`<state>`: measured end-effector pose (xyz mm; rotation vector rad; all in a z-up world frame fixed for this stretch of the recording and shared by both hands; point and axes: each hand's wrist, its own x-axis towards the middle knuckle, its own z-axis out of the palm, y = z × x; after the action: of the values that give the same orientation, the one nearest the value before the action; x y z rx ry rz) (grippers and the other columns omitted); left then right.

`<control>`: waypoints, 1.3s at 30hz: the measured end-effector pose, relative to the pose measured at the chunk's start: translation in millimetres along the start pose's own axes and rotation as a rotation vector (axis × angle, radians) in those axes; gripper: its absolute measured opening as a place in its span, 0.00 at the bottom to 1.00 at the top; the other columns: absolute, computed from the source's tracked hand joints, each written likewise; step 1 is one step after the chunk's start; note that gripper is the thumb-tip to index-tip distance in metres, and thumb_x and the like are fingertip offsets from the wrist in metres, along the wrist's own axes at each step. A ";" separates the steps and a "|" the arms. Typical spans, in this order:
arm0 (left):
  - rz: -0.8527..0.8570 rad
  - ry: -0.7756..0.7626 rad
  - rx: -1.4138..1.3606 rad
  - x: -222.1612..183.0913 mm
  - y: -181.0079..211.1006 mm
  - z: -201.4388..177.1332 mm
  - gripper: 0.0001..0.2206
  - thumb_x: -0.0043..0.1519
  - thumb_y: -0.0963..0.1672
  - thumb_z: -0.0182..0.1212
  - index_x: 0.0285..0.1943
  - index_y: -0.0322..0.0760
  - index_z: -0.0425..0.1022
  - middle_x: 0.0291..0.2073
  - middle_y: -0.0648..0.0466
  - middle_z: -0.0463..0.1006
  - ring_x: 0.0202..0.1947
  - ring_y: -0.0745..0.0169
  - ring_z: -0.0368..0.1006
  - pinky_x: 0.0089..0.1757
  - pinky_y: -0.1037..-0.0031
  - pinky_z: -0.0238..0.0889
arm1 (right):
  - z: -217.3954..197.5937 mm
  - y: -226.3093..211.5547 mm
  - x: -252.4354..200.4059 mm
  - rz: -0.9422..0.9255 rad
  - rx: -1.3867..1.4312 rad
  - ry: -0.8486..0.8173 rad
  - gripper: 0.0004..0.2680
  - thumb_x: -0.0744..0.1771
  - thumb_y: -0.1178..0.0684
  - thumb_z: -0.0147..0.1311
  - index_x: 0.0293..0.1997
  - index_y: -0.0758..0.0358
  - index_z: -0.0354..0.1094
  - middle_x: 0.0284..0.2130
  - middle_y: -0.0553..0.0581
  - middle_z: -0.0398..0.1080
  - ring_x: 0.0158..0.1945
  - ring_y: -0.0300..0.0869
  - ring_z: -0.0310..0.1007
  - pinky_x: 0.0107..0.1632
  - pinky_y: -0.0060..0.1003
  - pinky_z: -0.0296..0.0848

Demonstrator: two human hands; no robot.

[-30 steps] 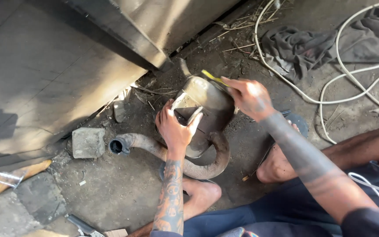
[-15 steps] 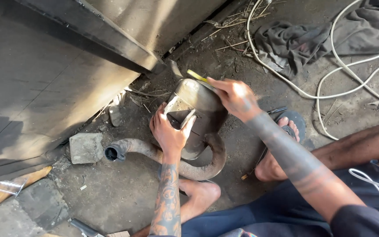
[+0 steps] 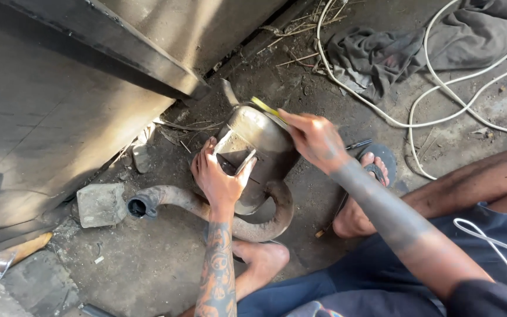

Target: Scraping and cleaning a motorcycle exhaust pipe using a small hand tool to remove debris or rust.

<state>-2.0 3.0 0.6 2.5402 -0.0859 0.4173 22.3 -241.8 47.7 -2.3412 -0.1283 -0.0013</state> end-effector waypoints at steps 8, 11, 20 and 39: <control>-0.069 -0.037 -0.004 12.4 4.8 0.8 0.43 0.39 0.58 0.80 0.58 0.29 0.72 0.52 0.41 0.78 0.53 0.42 0.76 0.57 0.54 0.61 | -20.3 14.6 -70.9 0.226 0.091 -0.078 0.15 0.67 0.59 0.47 0.60 0.53 0.72 0.30 0.65 0.74 0.36 0.59 0.76 0.42 0.50 0.71; -0.060 -0.028 0.004 6.1 2.1 -2.0 0.43 0.39 0.58 0.79 0.58 0.28 0.72 0.52 0.41 0.78 0.53 0.41 0.76 0.57 0.53 0.61 | -22.4 11.3 -82.3 0.309 0.074 -0.086 0.15 0.68 0.57 0.48 0.61 0.50 0.73 0.37 0.61 0.78 0.43 0.58 0.78 0.51 0.49 0.72; -0.051 -0.031 0.009 6.7 3.0 -3.9 0.43 0.41 0.59 0.79 0.57 0.27 0.71 0.52 0.40 0.78 0.54 0.41 0.75 0.58 0.54 0.61 | -18.9 -10.0 -22.9 0.060 0.089 -0.020 0.14 0.68 0.64 0.49 0.58 0.59 0.74 0.30 0.66 0.75 0.35 0.61 0.76 0.41 0.53 0.73; -0.084 -0.058 0.023 11.1 5.3 -0.5 0.44 0.39 0.59 0.79 0.60 0.31 0.71 0.53 0.43 0.78 0.55 0.44 0.76 0.59 0.55 0.59 | -45.4 -7.9 -60.5 0.281 0.077 -0.126 0.12 0.69 0.60 0.50 0.58 0.58 0.73 0.31 0.71 0.73 0.45 0.70 0.74 0.50 0.63 0.72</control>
<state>7.6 -0.8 7.2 2.5681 0.0044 0.3131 -36.8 -274.3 82.6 -2.2631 0.1374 0.2848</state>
